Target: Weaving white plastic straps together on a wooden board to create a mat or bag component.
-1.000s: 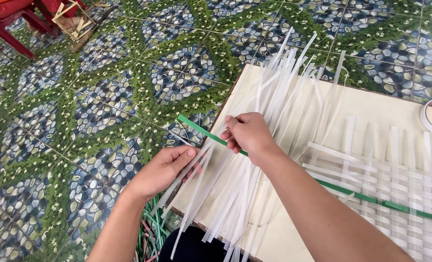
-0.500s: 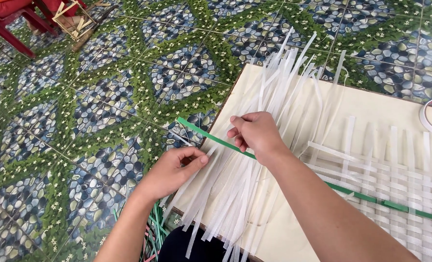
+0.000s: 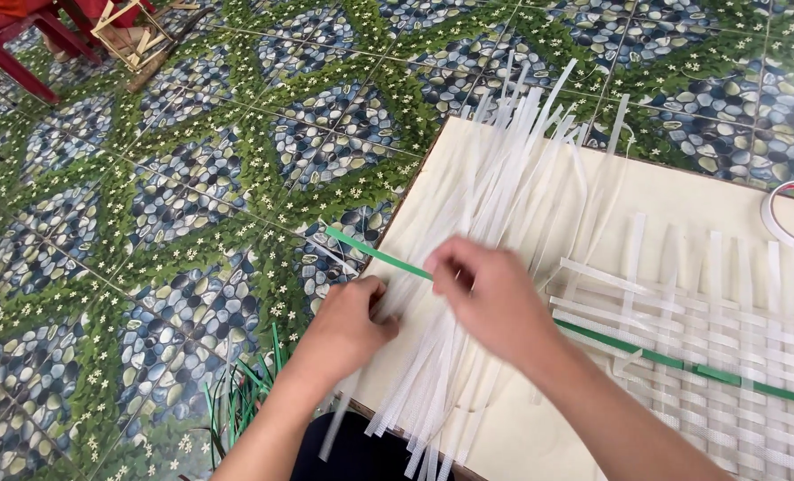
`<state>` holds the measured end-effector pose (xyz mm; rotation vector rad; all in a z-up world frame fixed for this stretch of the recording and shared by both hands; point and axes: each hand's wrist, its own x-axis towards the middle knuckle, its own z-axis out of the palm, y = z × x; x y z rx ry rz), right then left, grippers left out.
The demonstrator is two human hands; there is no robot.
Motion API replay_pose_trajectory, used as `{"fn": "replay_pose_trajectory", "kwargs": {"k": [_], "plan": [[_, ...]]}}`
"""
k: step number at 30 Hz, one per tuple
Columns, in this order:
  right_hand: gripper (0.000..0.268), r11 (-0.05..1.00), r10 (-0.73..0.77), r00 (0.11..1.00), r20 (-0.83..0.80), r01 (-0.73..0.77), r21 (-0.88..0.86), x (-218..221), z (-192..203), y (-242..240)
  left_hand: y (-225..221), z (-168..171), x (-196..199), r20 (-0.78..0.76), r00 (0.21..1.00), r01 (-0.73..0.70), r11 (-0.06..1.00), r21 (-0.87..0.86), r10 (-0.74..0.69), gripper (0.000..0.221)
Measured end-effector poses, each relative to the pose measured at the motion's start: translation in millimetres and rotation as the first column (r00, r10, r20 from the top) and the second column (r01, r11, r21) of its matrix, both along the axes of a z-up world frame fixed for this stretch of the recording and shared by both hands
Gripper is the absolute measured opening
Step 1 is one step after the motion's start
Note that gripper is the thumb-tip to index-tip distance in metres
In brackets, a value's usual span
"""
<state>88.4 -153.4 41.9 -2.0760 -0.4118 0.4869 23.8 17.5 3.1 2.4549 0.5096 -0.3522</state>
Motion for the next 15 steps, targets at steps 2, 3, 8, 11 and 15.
{"fn": "replay_pose_trajectory", "kwargs": {"k": [2, 3, 8, 11, 15], "plan": [[0.016, 0.981, 0.190, 0.969, 0.159, -0.183, -0.059, -12.1, -21.7, -7.6, 8.3, -5.3, 4.1, 0.055, 0.997, 0.053, 0.998, 0.046, -0.056, 0.029], [0.018, 0.957, 0.274, 0.940, 0.205, -0.243, -0.161, -17.6, -29.2, -9.7, 10.3, -0.2, 5.9, 0.015, 0.999, 0.049, 0.999, 0.004, -0.049, 0.030], [0.016, 0.924, 0.331, 0.889, 0.317, -0.237, -0.301, -28.5, -57.0, -13.0, 26.5, 10.5, 4.7, -0.022, 0.999, 0.028, 0.990, -0.139, -0.032, 0.031], [0.017, 0.923, 0.295, 0.912, 0.283, -0.196, -0.330, -27.1, -59.3, -9.4, 36.0, 0.0, 3.6, -0.013, 0.999, 0.047, 0.987, -0.155, -0.049, 0.029], [0.021, 0.912, 0.276, 0.923, 0.269, -0.163, -0.376, -23.9, -57.7, -2.4, 37.8, -3.7, 3.1, 0.041, 0.994, 0.106, 0.992, -0.062, -0.103, 0.016]]}}
